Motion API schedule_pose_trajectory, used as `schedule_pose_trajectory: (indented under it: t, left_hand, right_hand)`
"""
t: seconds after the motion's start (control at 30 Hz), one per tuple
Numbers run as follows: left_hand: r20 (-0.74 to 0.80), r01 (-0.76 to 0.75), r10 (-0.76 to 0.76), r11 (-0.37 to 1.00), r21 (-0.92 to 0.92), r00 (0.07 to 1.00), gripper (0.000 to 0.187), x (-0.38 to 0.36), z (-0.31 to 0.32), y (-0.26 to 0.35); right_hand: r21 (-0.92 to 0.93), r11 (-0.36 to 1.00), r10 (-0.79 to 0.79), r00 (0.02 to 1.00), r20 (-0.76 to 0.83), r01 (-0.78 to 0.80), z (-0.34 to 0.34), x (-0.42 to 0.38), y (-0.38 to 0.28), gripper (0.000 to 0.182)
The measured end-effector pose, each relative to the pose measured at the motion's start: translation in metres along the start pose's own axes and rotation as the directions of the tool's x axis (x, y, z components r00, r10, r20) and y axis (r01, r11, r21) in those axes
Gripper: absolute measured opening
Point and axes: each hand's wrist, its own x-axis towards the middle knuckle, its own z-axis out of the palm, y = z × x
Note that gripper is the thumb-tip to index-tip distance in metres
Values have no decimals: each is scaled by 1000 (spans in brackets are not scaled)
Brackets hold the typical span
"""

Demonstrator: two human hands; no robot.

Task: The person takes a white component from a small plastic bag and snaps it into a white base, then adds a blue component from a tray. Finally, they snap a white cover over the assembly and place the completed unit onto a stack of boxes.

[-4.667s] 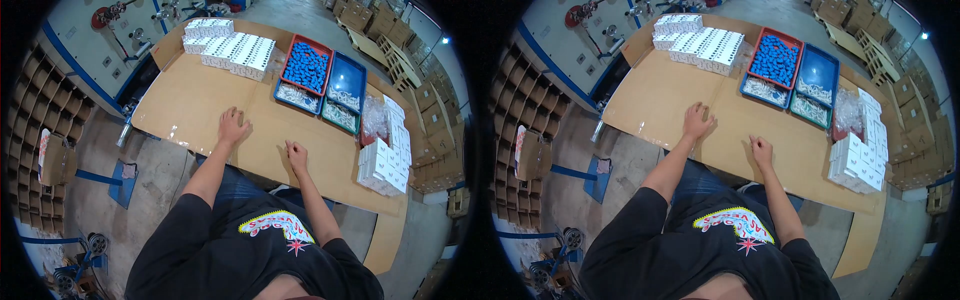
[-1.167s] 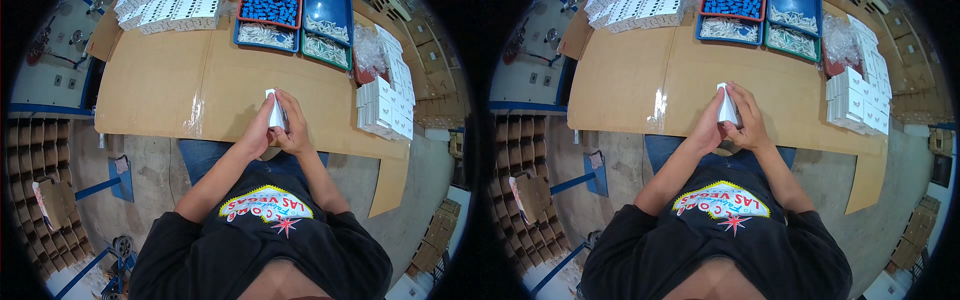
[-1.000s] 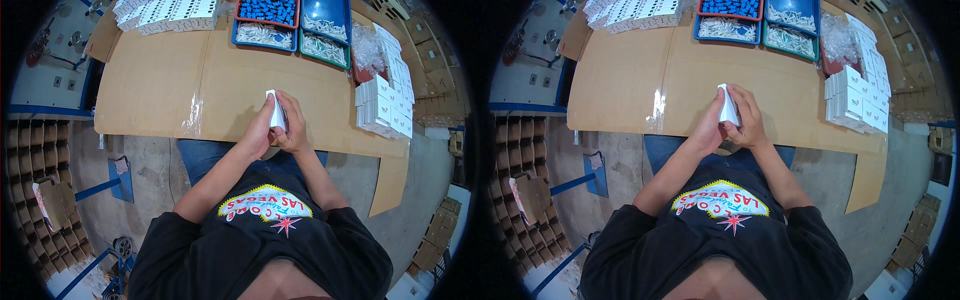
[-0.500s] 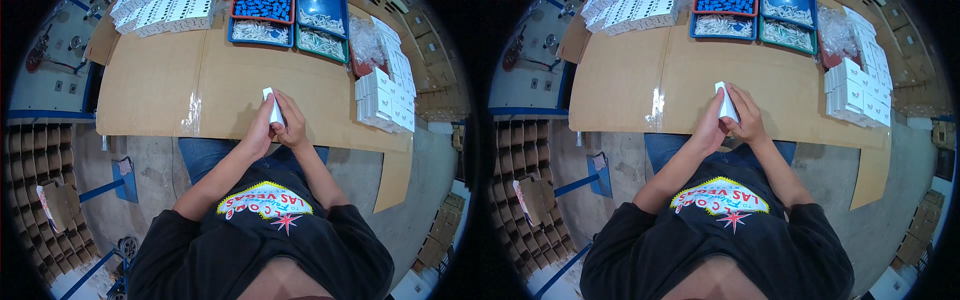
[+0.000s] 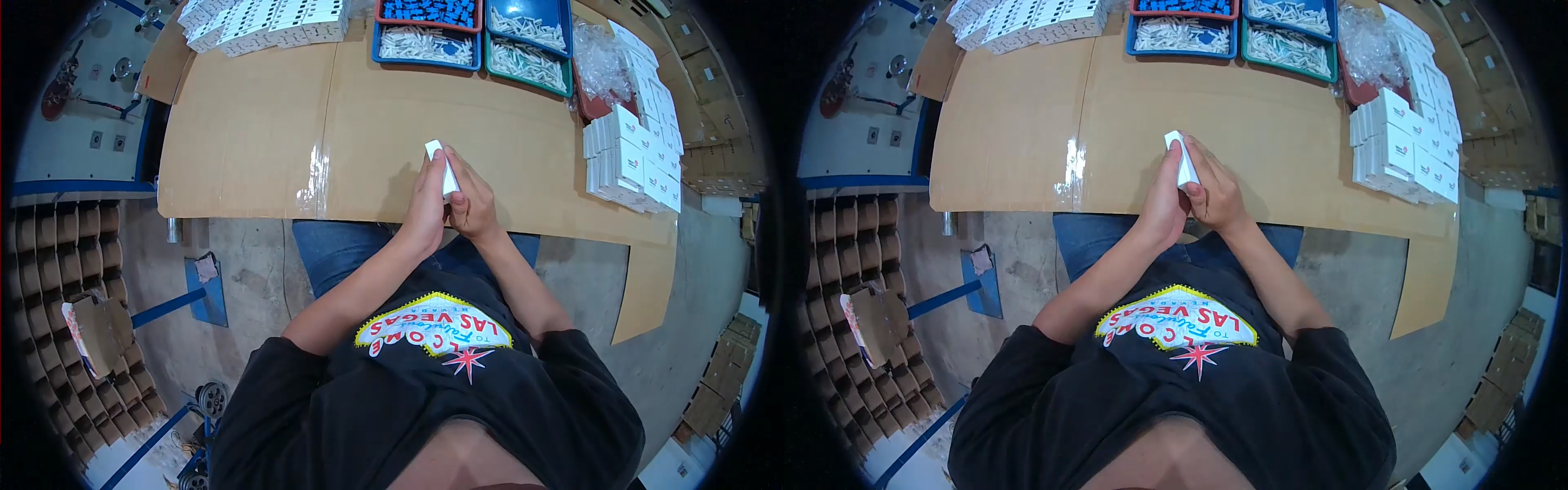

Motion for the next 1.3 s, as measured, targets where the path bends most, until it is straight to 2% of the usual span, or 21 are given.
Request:
schedule_pose_trajectory:
  t: [0.07, 0.2, 0.7, 0.8, 0.9, 0.93, 1.0, 1.07, 1.13, 1.2, 1.3]
  left_hand:
    - [-17, 6, -6, 1000, -4, 1000, 50, -3, 4, 3]
    - [-36, -2, 1, 1000, -10, 999, 50, -2, 5, 2]
    - [-67, -5, 4, 1000, -9, 998, 51, -4, 5, 0]
    - [-84, 25, -28, 999, -36, 996, 51, -4, 4, 2]
    - [-52, 71, -76, 993, -97, 996, 52, -2, 1, 6]
    - [-51, 71, -76, 993, -98, 996, 52, -3, 1, 6]
    - [-35, 30, -35, 991, -132, 999, 53, -3, 2, 8]
    - [-28, 9, -11, 995, -95, 1000, 54, 0, -2, 10]
    - [-15, -18, 18, 998, -54, 1000, 55, 4, -7, 12]
    - [54, -184, 178, 973, 143, 983, 58, 5, -11, 12]
    - [82, -193, 185, 975, 106, 979, 59, 4, -11, 12]
  right_hand:
    - [-18, 999, 33, 999, 0, -33, 0, 1, -1, 71]
    - [-15, 999, 34, 999, -6, -34, 3, -2, 1, 71]
    - [6, 998, 69, 998, -3, -69, 7, -5, 3, 68]
    - [62, 994, 90, 996, 0, -90, 6, -5, 2, 61]
    - [38, 985, 164, 983, 78, -167, 3, 1, -6, 68]
    - [105, 976, 181, 980, 88, -190, 2, 2, -6, 69]
    - [174, 962, 194, 976, 102, -210, 2, 3, -5, 70]
    - [319, 864, 366, 921, 131, -389, 2, 3, -4, 72]
    - [319, 850, 411, 906, 98, -420, -2, 5, -7, 67]
    - [319, 833, 459, 887, 57, -452, -7, 10, -13, 64]
    - [215, 866, 436, 892, 114, -451, -9, 12, -20, 70]
